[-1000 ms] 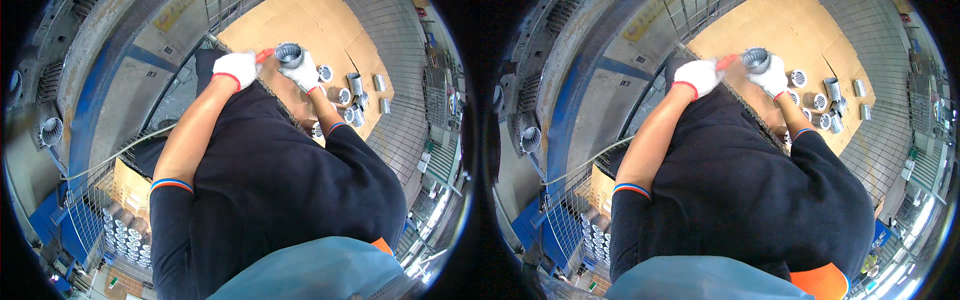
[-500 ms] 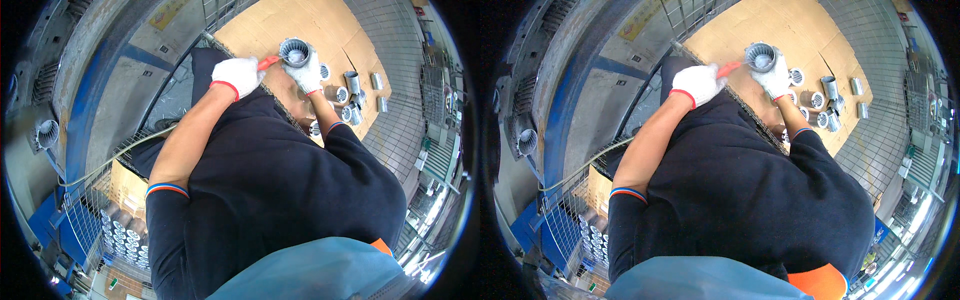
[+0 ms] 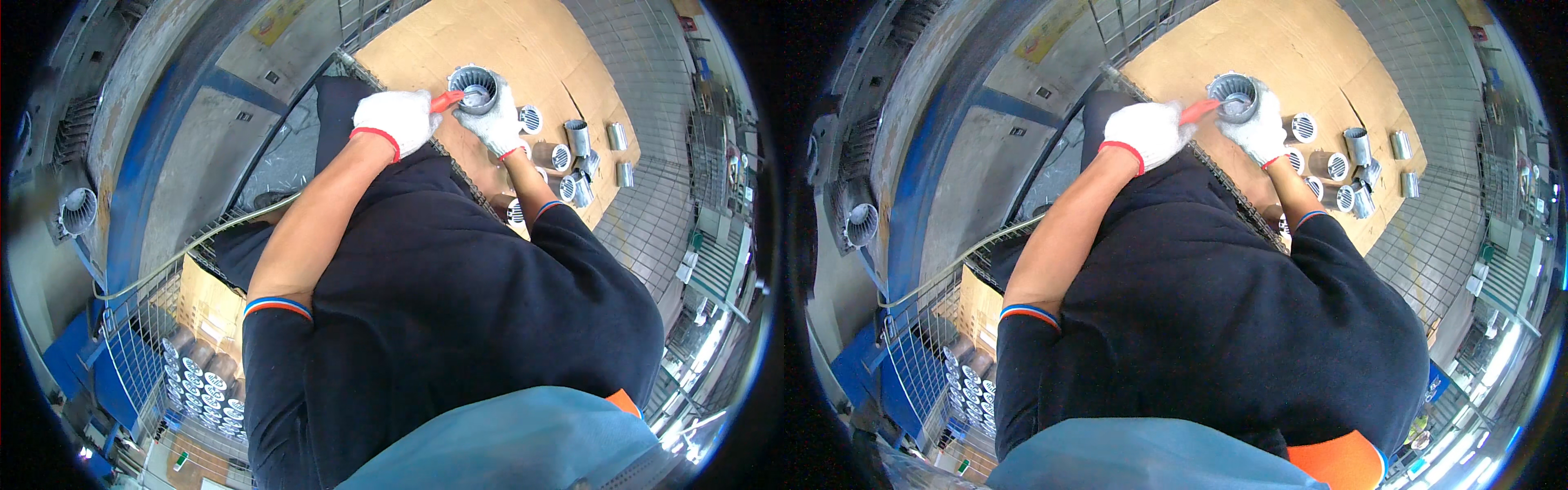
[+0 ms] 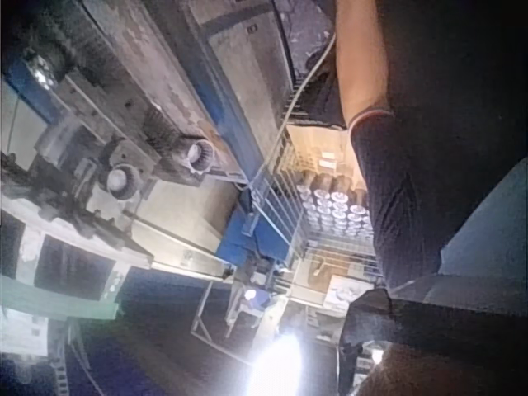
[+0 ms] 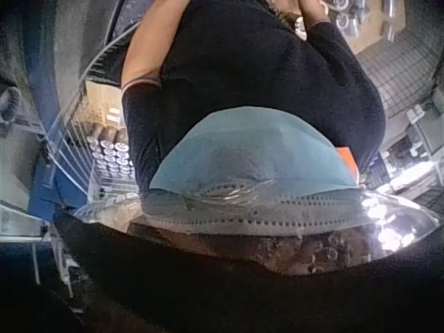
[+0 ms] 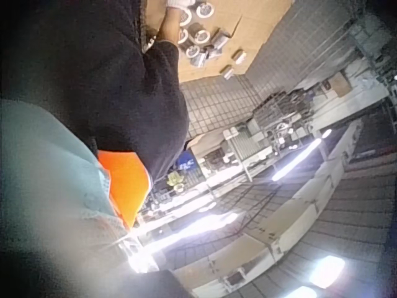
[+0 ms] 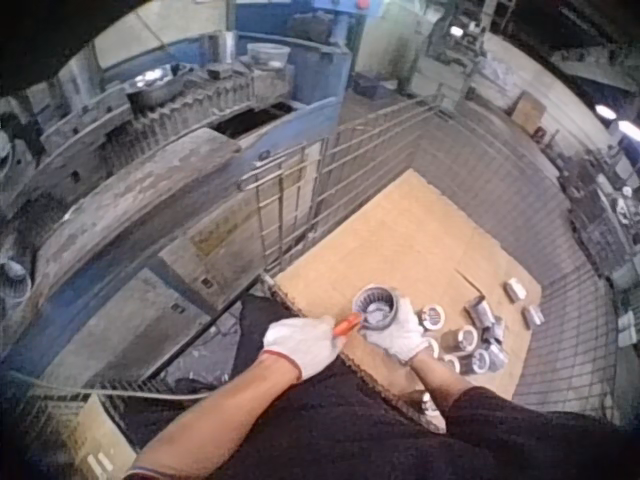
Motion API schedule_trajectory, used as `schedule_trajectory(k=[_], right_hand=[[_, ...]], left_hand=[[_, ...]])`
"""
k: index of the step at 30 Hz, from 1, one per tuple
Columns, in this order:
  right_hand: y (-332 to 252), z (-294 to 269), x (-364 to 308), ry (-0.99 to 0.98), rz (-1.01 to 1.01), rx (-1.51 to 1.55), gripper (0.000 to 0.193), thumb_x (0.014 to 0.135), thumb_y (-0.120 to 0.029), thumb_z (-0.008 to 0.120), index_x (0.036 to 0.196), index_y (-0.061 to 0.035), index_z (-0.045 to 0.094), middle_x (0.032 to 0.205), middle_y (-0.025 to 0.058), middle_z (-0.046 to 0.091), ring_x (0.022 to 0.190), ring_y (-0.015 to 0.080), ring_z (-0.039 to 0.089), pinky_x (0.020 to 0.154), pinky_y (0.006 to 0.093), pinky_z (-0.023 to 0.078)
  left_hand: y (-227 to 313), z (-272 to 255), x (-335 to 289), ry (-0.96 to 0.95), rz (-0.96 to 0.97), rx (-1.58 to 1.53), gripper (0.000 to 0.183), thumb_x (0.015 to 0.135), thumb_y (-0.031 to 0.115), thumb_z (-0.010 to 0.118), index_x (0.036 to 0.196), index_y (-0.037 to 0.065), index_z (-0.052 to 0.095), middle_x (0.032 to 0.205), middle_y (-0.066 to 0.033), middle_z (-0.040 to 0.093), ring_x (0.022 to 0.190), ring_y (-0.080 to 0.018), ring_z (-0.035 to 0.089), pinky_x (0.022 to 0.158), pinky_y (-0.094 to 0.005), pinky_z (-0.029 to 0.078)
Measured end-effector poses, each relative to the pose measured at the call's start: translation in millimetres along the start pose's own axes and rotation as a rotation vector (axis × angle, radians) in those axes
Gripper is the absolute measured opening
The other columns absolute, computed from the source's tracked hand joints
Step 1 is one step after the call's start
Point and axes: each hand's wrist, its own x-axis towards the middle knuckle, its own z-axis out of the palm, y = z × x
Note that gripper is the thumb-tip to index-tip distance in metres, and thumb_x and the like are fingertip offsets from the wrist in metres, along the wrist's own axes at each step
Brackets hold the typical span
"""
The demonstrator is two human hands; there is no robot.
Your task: Cleaning and deburring cylindrical metal components using a scraper tool and a pneumatic air hose nozzle.
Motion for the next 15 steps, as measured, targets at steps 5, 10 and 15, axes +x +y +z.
schedule_trajectory(k=[5,10,15], right_hand=[[8.3,6.1,-0.7,0.053,-0.061,-0.038,0.054,0.064,-0.022,0.086,0.114,-0.0053,0.073,0.109,0.016,0.077,0.102,0.0317,0.075,0.092,0.0401,0.058],[7.1,5.2,-1.3,0.031,-0.057,-0.078,0.057,0.064,-0.023,0.087,0.116,-0.0055,0.072,0.11,0.0157,0.077,0.103,0.0321,0.075,0.093,0.0399,0.058],[3.4,4.9,-2.3,0.005,-0.035,-0.069,0.061,0.064,-0.023,0.087,0.119,-0.0051,0.07,0.108,0.0153,0.077,0.103,0.0305,0.075,0.094,0.0389,0.057]], left_hand=[[4.2,-5.8,1.8,-0.022,-0.008,0.005,0.041,0.101,0.047,0.056,0.108,0.008,0.069,0.1,-0.0202,0.076,0.096,-0.0418,0.073,0.083,-0.053,0.057],[3.7,-6.3,0.9,-0.008,-0.003,0.012,0.041,0.101,0.047,0.056,0.108,0.009,0.069,0.1,-0.0201,0.076,0.095,-0.0415,0.073,0.083,-0.053,0.057],[1.3,-2.3,2.2,0.016,0.008,0.012,0.041,0.1,0.047,0.056,0.108,0.009,0.069,0.1,-0.0196,0.076,0.094,-0.041,0.073,0.082,-0.0527,0.057]])
